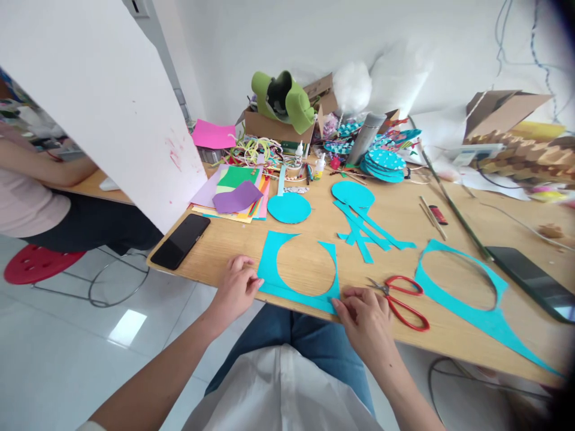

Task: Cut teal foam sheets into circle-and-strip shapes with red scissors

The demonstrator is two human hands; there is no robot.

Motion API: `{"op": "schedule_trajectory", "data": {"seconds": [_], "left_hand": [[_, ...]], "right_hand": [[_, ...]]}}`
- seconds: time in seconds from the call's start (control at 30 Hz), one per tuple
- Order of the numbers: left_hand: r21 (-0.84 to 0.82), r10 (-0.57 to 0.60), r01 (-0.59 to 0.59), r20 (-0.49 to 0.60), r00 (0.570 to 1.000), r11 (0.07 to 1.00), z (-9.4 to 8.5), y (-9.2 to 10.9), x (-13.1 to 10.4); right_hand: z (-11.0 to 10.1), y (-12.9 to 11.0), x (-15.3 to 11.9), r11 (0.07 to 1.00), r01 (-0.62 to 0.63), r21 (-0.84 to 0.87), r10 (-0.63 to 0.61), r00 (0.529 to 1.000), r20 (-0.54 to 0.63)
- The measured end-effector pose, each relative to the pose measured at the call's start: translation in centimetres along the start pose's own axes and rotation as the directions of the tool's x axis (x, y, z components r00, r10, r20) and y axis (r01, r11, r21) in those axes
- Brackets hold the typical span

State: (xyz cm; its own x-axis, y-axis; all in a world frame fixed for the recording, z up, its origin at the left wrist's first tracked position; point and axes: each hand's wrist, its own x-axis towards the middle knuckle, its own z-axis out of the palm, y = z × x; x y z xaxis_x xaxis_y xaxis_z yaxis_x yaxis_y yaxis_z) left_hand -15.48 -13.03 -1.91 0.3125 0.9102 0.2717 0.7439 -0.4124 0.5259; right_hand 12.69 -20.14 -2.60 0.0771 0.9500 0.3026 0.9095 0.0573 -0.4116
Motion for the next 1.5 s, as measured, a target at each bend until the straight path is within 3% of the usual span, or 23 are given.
{"op": "schedule_trajectory", "data": {"seconds": [0.3,0.9,1.5], "left_hand": [[-0.011,0.044,-0.044,0.024,0.999,0.999,-0.2,-0.1,-0.2],[0.045,0.012,-0.013,0.018,1.0,0.999,-0.2,0.2,-0.3],[0.042,0.045,-0.045,-0.008,0.999,0.998,0.0,0.1,-0.7]], "right_hand": [[0.3,-0.4,-0.3,0.998,-0.017,-0.063,0.014,0.999,-0.044],[0.1,-0.8,-0.2,0.991,-0.025,-0.129,0.022,0.999,-0.03],[-0.1,-1.5,-0.6,0.966,0.046,-0.255,-0.057,0.998,-0.038]]}}
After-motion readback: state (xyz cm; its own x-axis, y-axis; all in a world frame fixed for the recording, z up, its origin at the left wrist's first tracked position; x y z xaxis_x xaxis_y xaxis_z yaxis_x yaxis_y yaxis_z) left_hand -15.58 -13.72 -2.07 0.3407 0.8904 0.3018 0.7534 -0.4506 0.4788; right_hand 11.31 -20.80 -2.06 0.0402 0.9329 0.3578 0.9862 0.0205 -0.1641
